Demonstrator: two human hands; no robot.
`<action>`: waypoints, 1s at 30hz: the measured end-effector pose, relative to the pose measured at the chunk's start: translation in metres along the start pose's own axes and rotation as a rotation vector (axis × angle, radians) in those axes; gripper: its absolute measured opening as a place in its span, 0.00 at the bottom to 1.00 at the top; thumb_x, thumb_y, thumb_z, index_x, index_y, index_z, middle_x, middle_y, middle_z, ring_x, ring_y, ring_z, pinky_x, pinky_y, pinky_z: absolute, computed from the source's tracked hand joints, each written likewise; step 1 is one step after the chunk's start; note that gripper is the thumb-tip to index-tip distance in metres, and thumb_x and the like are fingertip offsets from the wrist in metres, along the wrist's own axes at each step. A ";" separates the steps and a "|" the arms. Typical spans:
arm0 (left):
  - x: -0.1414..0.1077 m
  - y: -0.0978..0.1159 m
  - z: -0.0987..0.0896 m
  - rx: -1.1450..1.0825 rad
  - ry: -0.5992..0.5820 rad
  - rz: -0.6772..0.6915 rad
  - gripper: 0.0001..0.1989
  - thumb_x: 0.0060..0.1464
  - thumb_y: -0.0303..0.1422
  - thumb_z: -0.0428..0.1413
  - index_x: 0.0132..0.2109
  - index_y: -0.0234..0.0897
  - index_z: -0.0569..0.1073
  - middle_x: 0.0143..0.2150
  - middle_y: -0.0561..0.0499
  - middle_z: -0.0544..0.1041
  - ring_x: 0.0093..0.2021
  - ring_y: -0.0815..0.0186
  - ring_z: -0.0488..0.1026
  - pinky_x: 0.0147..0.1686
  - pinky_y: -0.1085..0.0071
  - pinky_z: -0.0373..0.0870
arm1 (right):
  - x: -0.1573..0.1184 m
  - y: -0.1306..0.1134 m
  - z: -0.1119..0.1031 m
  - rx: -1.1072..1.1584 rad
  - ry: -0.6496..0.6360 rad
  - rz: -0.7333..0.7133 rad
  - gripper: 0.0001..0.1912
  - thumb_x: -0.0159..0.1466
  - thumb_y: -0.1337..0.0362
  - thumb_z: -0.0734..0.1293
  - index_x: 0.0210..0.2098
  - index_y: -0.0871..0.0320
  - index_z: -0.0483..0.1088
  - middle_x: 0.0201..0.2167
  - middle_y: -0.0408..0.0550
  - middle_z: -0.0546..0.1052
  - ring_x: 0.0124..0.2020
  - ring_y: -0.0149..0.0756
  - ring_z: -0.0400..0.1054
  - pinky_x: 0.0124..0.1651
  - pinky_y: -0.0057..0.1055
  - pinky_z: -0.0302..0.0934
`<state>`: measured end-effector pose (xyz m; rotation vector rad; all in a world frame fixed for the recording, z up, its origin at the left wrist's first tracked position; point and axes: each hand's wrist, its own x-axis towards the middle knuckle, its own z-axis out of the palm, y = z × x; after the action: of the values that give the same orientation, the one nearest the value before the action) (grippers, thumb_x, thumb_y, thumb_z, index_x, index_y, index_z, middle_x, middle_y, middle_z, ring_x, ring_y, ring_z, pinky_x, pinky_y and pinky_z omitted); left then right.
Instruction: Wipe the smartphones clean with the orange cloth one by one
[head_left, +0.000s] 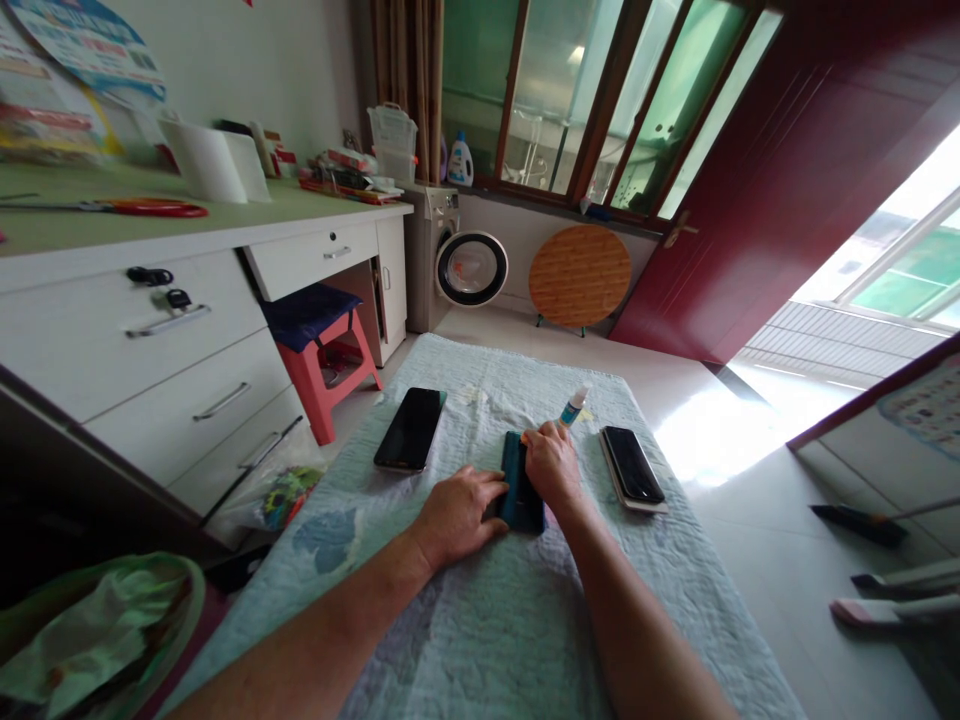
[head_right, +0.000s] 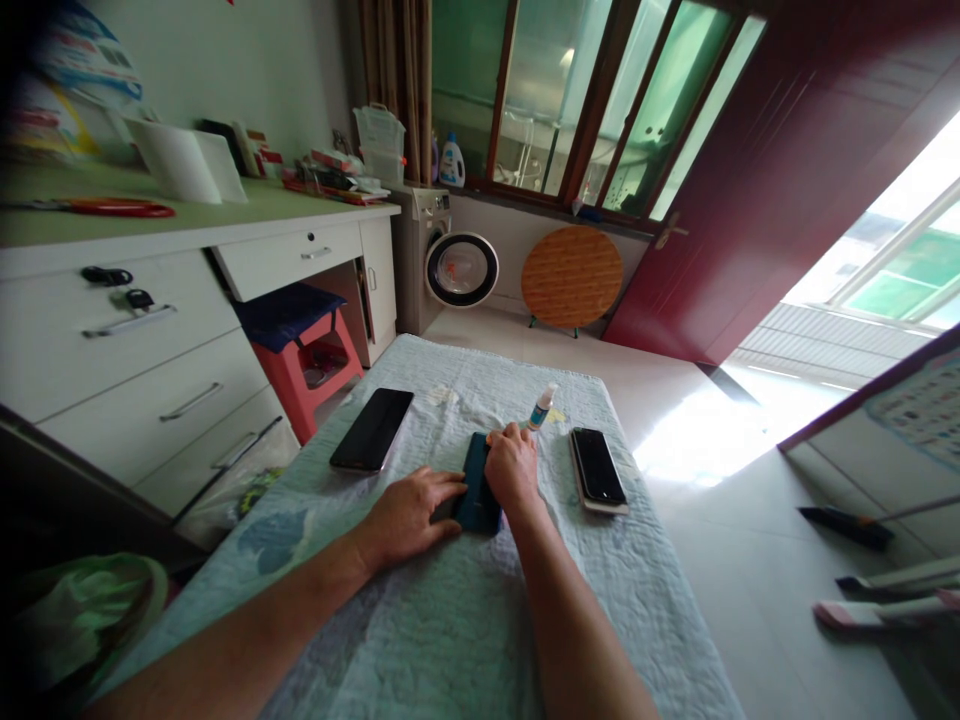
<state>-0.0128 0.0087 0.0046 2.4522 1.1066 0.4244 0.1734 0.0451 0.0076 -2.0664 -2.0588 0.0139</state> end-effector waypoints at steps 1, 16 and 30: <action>0.000 0.000 0.000 0.005 -0.002 -0.004 0.23 0.51 0.38 0.62 0.54 0.40 0.74 0.58 0.49 0.74 0.53 0.52 0.69 0.54 0.59 0.67 | 0.000 -0.002 0.001 -0.006 -0.001 0.000 0.17 0.70 0.65 0.55 0.40 0.56 0.76 0.41 0.52 0.71 0.43 0.40 0.61 0.48 0.32 0.51; -0.001 0.004 -0.002 0.009 -0.012 -0.002 0.24 0.52 0.40 0.62 0.56 0.45 0.72 0.57 0.53 0.74 0.51 0.52 0.70 0.51 0.60 0.68 | -0.007 -0.013 0.007 0.150 -0.077 -0.297 0.15 0.67 0.68 0.59 0.36 0.53 0.78 0.38 0.46 0.71 0.41 0.35 0.60 0.47 0.30 0.51; 0.000 0.001 0.004 0.038 0.021 0.002 0.22 0.52 0.39 0.62 0.54 0.41 0.74 0.58 0.50 0.74 0.52 0.53 0.70 0.53 0.60 0.69 | 0.005 0.006 0.010 0.071 0.076 0.001 0.15 0.69 0.64 0.58 0.40 0.55 0.77 0.39 0.50 0.72 0.45 0.38 0.61 0.50 0.30 0.50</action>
<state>-0.0103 0.0075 0.0021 2.4879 1.1307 0.4344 0.1776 0.0514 -0.0019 -1.9955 -1.9834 0.0083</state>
